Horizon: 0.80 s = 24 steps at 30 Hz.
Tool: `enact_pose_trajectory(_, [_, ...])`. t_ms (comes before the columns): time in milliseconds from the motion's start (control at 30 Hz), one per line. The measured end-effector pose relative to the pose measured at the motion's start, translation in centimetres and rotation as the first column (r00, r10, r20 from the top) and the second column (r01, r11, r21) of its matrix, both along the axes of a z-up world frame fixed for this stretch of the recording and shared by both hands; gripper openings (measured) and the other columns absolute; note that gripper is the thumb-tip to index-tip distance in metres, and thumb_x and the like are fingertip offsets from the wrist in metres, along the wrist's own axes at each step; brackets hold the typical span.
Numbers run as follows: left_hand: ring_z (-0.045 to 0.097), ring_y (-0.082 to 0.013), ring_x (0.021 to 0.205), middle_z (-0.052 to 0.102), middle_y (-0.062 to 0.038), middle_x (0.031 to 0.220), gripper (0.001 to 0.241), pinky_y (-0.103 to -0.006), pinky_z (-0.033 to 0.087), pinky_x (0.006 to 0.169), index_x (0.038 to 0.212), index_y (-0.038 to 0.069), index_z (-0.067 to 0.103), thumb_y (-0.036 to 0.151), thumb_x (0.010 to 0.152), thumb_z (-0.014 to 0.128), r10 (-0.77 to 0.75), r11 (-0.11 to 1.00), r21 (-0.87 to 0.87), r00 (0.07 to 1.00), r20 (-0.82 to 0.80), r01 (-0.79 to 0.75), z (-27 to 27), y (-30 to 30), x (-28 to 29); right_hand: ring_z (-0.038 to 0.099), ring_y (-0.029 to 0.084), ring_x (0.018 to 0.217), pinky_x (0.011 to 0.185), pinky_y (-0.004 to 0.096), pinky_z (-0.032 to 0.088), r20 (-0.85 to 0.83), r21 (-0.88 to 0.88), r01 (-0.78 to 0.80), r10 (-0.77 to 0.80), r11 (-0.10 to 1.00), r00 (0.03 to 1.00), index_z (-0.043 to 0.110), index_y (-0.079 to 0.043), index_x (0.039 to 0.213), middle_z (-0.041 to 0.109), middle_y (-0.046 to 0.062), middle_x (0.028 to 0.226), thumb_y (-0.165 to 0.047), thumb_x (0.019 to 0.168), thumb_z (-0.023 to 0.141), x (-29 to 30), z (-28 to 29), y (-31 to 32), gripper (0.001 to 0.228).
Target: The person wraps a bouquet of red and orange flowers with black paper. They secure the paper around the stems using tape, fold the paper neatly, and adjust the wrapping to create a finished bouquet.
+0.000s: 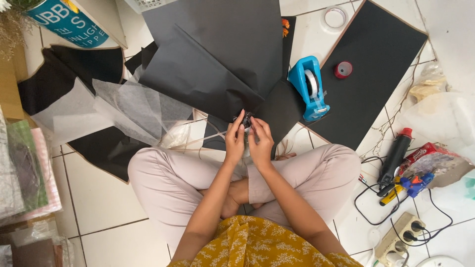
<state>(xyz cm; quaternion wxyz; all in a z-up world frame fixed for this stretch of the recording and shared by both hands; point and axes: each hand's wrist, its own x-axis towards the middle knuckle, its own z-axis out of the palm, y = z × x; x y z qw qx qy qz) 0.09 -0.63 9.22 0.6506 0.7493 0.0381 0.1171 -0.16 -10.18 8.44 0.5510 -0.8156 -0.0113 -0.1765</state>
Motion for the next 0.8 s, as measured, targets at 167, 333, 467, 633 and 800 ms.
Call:
enact_pose_trajectory(167, [0.062, -0.0196, 0.099, 0.068, -0.010, 0.113, 0.041, -0.0360, 0.047, 0.095, 0.144, 0.020, 0.062, 0.010, 0.106, 0.049, 0.019, 1.000, -0.014, 1.000, 0.012, -0.019, 0.0, 0.3, 0.2, 0.060, 0.039, 0.124, 0.102, 0.048, 0.053, 0.003, 0.007, -0.077, 0.077, 0.997, 0.997, 0.063, 0.000, 0.137, 0.064, 0.020, 0.130, 0.010, 0.093, 0.060, 0.0, -0.1, -0.1, 0.046])
enact_pose_trajectory(333, [0.067, -0.0246, 0.102, 0.072, -0.006, 0.107, 0.028, -0.0394, 0.049, 0.097, 0.119, 0.015, 0.074, 0.012, 0.106, 0.051, 0.038, 0.999, -0.023, 0.999, -0.011, -0.038, -1.8, 0.5, 0.3, 0.057, 0.034, 0.129, 0.107, 0.046, 0.051, 0.053, -0.112, -0.091, 0.097, 0.990, 0.994, 0.065, -0.002, 0.132, 0.059, 0.015, 0.137, 0.003, 0.092, 0.063, -0.6, -0.3, 0.8, 0.041])
enact_pose_trajectory(467, [0.066, -0.0251, 0.105, 0.069, -0.003, 0.104, 0.024, -0.0402, 0.049, 0.099, 0.116, 0.017, 0.070, 0.009, 0.105, 0.050, 0.003, 0.994, 0.110, 1.000, 0.007, -0.004, -3.1, 1.0, 0.2, 0.058, 0.034, 0.129, 0.107, 0.047, 0.050, -0.019, -0.055, -0.151, 0.150, 0.987, 0.989, 0.061, -0.001, 0.133, 0.057, 0.014, 0.141, 0.003, 0.093, 0.057, -0.2, -0.3, 1.2, 0.040])
enact_pose_trajectory(633, [0.064, -0.0317, 0.113, 0.067, -0.010, 0.107, 0.013, -0.0492, 0.047, 0.104, 0.112, 0.010, 0.060, 0.007, 0.105, 0.051, 0.061, 0.994, 0.090, 0.998, 0.000, -0.061, -5.4, 1.2, -0.5, 0.059, 0.034, 0.128, 0.105, 0.048, 0.052, -0.022, 0.037, -0.166, 0.167, 0.985, 0.986, 0.060, -0.004, 0.136, 0.060, 0.014, 0.138, 0.001, 0.095, 0.060, 0.7, 0.1, 1.5, 0.041])
enact_pose_trajectory(800, [0.060, -0.0392, 0.125, 0.066, -0.020, 0.125, 0.031, -0.0543, 0.043, 0.107, 0.119, 0.004, 0.044, 0.008, 0.098, 0.067, 0.202, 0.977, -0.063, 0.977, -0.061, -0.206, -3.7, 0.6, -1.1, 0.057, 0.036, 0.131, 0.110, 0.048, 0.048, -0.101, 0.266, -0.178, 0.211, 0.947, 0.972, 0.061, -0.003, 0.128, 0.062, 0.018, 0.139, 0.007, 0.095, 0.057, 0.5, -0.1, 1.7, 0.034])
